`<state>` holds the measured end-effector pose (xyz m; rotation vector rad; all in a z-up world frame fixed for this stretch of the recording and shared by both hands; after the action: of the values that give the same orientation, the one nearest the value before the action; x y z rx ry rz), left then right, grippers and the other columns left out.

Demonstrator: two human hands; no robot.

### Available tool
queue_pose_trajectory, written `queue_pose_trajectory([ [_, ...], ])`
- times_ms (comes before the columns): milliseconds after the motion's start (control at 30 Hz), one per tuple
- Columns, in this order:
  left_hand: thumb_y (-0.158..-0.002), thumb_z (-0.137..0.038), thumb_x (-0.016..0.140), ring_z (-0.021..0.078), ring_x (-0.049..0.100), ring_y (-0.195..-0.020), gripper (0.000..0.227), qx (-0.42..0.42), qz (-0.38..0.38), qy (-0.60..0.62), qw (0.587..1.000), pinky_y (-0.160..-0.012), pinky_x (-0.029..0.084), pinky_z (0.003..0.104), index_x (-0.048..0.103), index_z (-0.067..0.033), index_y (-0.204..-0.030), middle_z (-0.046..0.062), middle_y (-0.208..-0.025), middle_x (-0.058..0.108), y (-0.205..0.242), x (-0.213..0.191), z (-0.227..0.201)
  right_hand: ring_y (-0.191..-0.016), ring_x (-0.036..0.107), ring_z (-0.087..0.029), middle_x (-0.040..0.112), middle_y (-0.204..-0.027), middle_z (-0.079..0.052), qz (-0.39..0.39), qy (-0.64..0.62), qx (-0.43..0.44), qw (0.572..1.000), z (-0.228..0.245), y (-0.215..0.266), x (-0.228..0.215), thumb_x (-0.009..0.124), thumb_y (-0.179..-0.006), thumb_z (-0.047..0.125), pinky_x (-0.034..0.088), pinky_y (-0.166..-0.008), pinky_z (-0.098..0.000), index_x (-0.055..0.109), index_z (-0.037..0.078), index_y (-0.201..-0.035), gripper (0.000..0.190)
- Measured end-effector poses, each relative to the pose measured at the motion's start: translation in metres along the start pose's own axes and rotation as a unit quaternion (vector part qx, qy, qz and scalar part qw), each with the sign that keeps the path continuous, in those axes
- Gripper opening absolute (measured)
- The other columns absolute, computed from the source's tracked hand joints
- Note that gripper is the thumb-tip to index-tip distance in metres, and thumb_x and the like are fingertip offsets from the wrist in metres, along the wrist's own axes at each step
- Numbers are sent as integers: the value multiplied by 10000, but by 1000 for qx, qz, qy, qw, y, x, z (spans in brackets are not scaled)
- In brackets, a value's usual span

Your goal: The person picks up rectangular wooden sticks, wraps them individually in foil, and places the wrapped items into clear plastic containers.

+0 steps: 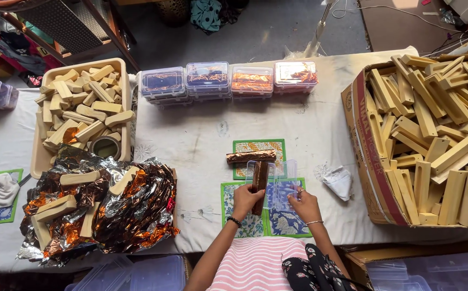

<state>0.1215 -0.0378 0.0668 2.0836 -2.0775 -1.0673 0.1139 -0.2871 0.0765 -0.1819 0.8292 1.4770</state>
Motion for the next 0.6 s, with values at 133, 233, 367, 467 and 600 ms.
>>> queue_pose_trajectory([
  [133, -775, -325, 850, 293, 718, -831, 343, 62, -141, -120, 981, -738, 578, 416, 736, -69, -973, 120, -938, 736, 6, -21, -34, -704, 771, -161, 783, -872, -136, 58, -101, -1, 993, 6, 9, 6, 725, -858, 162, 630, -608, -330, 679, 90, -1296, 446],
  [233, -772, -270, 826, 325, 705, -854, 334, 103, -279, -211, 931, -690, 582, 451, 685, -58, -988, 117, -973, 694, 8, -35, -46, -703, 775, -169, 781, -850, -142, 46, -62, -31, 997, 14, 11, 3, 739, -864, 186, 615, -620, -321, 692, 84, -1296, 447],
  [367, -791, -258, 808, 281, 705, -904, 335, 90, -323, -269, 903, -648, 595, 437, 655, -70, -1023, 88, -994, 658, 8, -34, -40, -715, 784, -169, 780, -854, -132, 59, -64, -8, 996, 21, 14, -2, 719, -873, 190, 621, -615, -318, 673, 82, -1310, 453],
  [467, -783, -257, 813, 278, 700, -894, 331, 81, -335, -277, 897, -636, 592, 432, 653, -80, -1012, 82, -981, 646, 18, -53, -47, -724, 786, -169, 780, -852, -136, 54, -47, -10, 997, 24, 15, -5, 717, -879, 198, 614, -629, -314, 678, 77, -1306, 446],
  [600, -785, -279, 825, 295, 679, -885, 316, 58, -324, -300, 895, -660, 585, 438, 648, -75, -949, 91, -967, 631, 26, -60, -50, -746, 785, -162, 792, -882, -139, 51, -42, -11, 998, 17, 12, -3, 722, -897, 189, 612, -642, -295, 688, 36, -1286, 420],
])
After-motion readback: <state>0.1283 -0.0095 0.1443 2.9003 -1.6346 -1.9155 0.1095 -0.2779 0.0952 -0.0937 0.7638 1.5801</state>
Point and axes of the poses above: each hand's wrist, its own y-axis away from the middle knuckle, its own x-axis out of the palm, z = x × y, the point moved 7 cm from there along -y, towards the middle knuckle
